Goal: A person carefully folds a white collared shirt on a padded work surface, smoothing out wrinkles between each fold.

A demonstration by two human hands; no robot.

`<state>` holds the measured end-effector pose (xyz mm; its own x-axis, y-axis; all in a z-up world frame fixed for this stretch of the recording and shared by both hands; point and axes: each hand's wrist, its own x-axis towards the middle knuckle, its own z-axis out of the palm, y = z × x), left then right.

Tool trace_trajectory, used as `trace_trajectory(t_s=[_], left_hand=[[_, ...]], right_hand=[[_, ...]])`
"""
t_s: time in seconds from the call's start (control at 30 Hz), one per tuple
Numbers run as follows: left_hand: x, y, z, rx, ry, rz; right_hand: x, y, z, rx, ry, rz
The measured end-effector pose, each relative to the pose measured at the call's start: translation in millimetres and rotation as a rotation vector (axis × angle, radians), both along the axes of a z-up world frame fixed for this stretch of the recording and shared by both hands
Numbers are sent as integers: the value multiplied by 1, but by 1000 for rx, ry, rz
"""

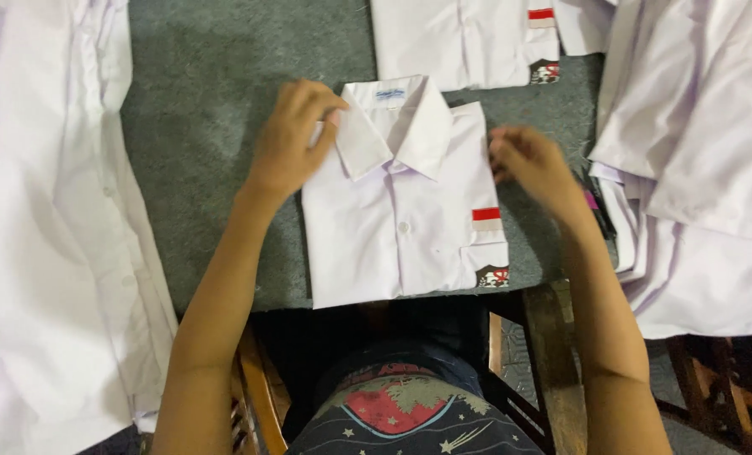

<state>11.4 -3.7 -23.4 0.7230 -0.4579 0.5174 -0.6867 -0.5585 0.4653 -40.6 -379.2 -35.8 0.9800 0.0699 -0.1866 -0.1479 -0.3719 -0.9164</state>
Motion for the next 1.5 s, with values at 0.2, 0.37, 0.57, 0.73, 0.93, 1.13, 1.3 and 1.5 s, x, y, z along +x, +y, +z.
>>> trace_trajectory(t_s=[0.2,0.37,0.57,0.73,0.93,1.13,1.3,1.5], left_hand=[[-22,-49,-21,162,-156,-180],[-26,-47,-32,247,-133,-147],[-25,-48,-39,260,-143,-126],[-26,-46,-37,268,-129,-125],[-25,-47,-39,266,-118,-133],[-31,-46,-27,258,-101,-203],[-35,-42,-11,396,-120,-216],[-34,-41,-12,377,-97,-228]], right_hand=[[-69,5,12,175,164,19],[-97,8,14,104,282,-6],[-128,6,13,100,321,-16],[-136,2,-1,80,296,-57],[-151,35,11,-440,-203,14],[-147,64,16,-1012,-747,288],[-144,58,6,-1065,-914,426],[-149,47,5,-680,-844,489]])
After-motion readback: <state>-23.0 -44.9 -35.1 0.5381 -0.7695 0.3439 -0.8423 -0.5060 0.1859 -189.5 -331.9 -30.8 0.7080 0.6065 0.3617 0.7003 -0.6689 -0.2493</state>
